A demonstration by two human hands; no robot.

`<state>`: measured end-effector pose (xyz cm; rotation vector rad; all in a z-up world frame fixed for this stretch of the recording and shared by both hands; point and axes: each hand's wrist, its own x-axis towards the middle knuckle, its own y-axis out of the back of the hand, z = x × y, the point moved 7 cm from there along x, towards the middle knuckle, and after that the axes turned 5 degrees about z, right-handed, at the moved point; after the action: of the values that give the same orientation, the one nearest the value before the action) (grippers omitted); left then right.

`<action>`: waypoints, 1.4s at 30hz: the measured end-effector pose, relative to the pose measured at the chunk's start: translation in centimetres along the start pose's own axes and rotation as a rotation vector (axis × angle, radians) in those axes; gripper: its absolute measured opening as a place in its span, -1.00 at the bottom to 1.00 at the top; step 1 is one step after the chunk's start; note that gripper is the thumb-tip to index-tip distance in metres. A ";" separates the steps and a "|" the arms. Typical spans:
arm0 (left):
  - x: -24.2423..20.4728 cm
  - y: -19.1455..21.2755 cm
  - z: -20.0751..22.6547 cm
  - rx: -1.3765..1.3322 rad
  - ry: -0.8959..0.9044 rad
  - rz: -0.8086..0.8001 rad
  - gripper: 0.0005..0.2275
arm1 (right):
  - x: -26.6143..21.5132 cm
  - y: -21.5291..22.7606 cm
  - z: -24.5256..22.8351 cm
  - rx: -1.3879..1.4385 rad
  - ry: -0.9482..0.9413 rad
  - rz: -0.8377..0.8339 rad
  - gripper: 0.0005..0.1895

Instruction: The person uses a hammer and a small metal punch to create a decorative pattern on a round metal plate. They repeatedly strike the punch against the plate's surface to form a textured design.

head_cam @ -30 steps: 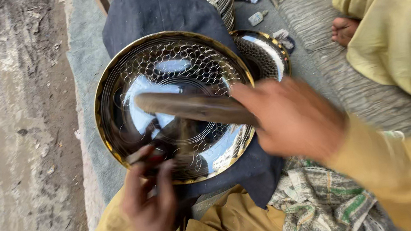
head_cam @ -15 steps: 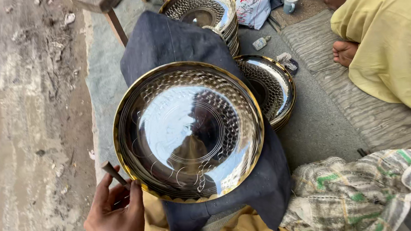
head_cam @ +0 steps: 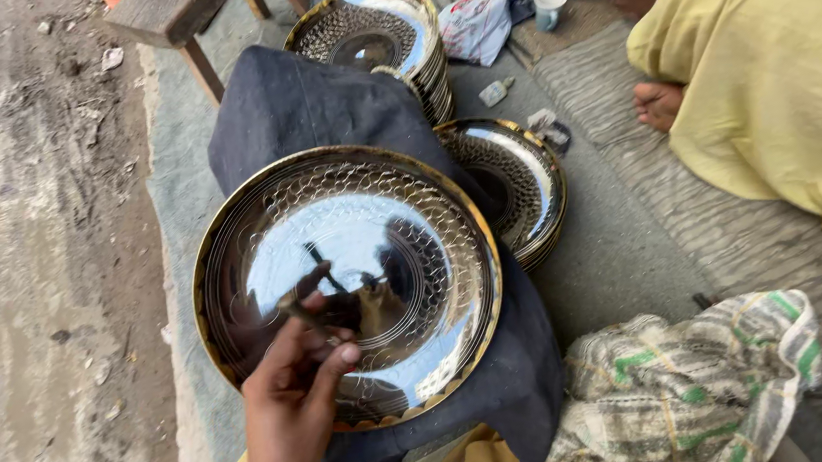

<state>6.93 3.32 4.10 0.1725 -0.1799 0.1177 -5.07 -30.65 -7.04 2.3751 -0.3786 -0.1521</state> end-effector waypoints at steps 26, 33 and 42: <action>2.8 -6.2 1.5 0.322 -0.477 -0.325 -0.63 | 11.2 7.3 -17.2 -0.392 0.477 -0.159 -0.57; 1.8 -5.6 0.5 0.316 -0.429 -0.302 -0.60 | 10.5 7.2 -18.7 -0.517 0.640 -0.246 -0.53; 3.0 -7.2 1.7 0.464 -0.580 -0.576 -0.62 | 6.4 4.8 -9.8 -0.081 0.185 0.059 -0.65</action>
<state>10.57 -3.76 5.14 0.7133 -0.6720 -0.4761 1.99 -29.73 3.35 2.2730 -0.3465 0.0786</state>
